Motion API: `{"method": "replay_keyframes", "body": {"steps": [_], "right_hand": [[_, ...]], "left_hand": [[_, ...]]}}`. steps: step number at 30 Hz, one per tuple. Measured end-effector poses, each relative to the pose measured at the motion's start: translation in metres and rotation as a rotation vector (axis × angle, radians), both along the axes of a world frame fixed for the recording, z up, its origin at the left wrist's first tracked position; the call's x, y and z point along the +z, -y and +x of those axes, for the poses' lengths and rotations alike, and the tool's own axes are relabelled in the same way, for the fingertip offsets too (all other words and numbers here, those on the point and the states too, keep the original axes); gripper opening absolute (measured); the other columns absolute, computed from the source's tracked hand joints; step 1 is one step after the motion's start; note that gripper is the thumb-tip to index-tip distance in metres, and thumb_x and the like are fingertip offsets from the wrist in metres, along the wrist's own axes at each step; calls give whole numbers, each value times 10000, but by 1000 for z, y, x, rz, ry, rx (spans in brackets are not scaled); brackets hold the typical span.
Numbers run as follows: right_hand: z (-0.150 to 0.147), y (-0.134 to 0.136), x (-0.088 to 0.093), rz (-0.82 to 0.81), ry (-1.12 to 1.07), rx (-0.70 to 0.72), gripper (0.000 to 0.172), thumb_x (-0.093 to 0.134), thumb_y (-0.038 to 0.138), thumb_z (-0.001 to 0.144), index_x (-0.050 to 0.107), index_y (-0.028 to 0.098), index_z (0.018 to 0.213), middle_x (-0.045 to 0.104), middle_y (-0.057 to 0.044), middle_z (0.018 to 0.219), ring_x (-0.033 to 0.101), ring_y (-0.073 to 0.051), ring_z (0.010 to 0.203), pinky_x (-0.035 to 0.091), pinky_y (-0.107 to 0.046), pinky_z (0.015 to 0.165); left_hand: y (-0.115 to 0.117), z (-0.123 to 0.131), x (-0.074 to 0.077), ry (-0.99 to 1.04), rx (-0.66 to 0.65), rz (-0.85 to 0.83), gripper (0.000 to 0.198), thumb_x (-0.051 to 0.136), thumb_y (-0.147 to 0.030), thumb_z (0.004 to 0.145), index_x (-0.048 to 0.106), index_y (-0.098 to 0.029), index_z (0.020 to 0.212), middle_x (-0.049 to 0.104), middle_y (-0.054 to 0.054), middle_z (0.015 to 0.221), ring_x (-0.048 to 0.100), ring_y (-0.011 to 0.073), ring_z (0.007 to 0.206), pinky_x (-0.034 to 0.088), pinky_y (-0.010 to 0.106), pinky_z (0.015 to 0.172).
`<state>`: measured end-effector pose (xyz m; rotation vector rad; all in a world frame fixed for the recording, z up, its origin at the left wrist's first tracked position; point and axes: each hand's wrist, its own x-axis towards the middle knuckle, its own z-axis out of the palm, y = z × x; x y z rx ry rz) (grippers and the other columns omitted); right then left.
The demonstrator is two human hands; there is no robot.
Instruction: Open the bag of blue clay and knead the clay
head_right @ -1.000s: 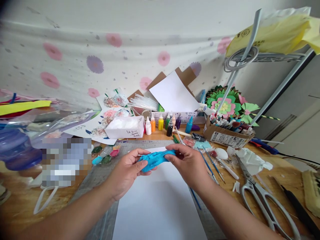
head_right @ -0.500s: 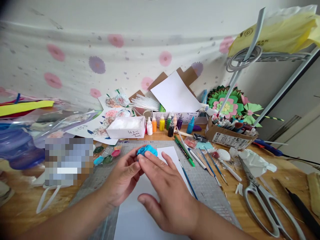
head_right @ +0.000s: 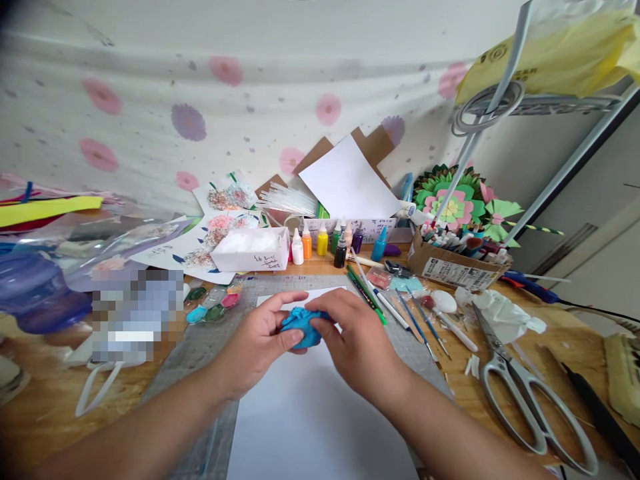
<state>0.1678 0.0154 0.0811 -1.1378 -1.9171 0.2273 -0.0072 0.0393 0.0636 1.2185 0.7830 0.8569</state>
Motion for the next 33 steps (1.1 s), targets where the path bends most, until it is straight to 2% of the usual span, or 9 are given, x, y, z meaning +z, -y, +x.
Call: {"method": "replay_keyframes", "body": {"steps": [5,9,11,15,19,22,26,30,33], "right_hand": [[13,-10,-6,-136,-183,-175,112,593,231,820,693,205,863,711,-29,784,666,-168,645,549,-272,561],[12,-5,-6,71,-103,-236,139,612,219,835,694,222,948,739,-47,885,694,-188,746,577,-305,650],[5,4,-6,203,28,-152,251,621,239,856,645,203,1104,734,-80,1001,689,-205,883,575,-341,773],[-10,17,-14,357,366,20,635,630,338,867,380,126,1410,518,-171,1391,410,-298,1338,386,-527,1059],[-15,18,-21,273,541,16,783,579,452,880,234,103,1490,335,-173,1513,209,-348,1430,255,-638,1092],[-8,15,-17,149,346,122,666,494,397,937,217,184,1505,397,-136,1490,325,-295,1394,300,-578,1101],[5,7,-5,6,-87,62,476,510,332,946,412,301,1411,544,-92,1374,563,-230,1203,504,-414,957],[12,-1,1,-69,23,291,572,651,381,857,448,296,1385,621,-81,1267,604,-221,1112,525,-389,896],[14,-2,2,-54,115,394,482,685,343,836,545,262,1291,684,-64,1154,620,-207,1065,508,-364,900]], "left_hand": [[-2,1,2,40,1,-29,340,674,-270,799,608,-154,1112,664,116,1088,640,251,964,518,378,782],[-3,2,-2,83,42,-52,251,640,-249,834,649,-169,1072,676,92,1080,624,239,1000,507,375,827],[-2,3,-4,169,79,-84,236,651,-265,836,664,-172,1053,682,84,1065,621,233,1004,502,374,847],[2,4,-5,419,80,-170,290,656,-413,836,688,-189,1019,689,66,1019,625,202,960,505,340,837],[3,3,-5,453,-80,-106,452,751,-392,756,644,-180,1141,646,97,1158,577,235,1104,467,330,918],[1,3,-6,352,17,-123,397,759,-359,753,641,-171,1082,648,95,1102,602,243,1047,492,337,846],[-2,2,-7,216,47,-77,394,711,-379,795,581,-179,1108,649,88,1029,624,235,968,504,362,802],[-2,-2,-7,106,-56,-24,659,738,-337,772,395,-242,1327,647,36,898,635,197,842,499,364,772],[-1,-4,-5,74,-106,-8,746,741,-310,766,324,-252,1381,642,21,867,628,168,763,496,340,730]]}}
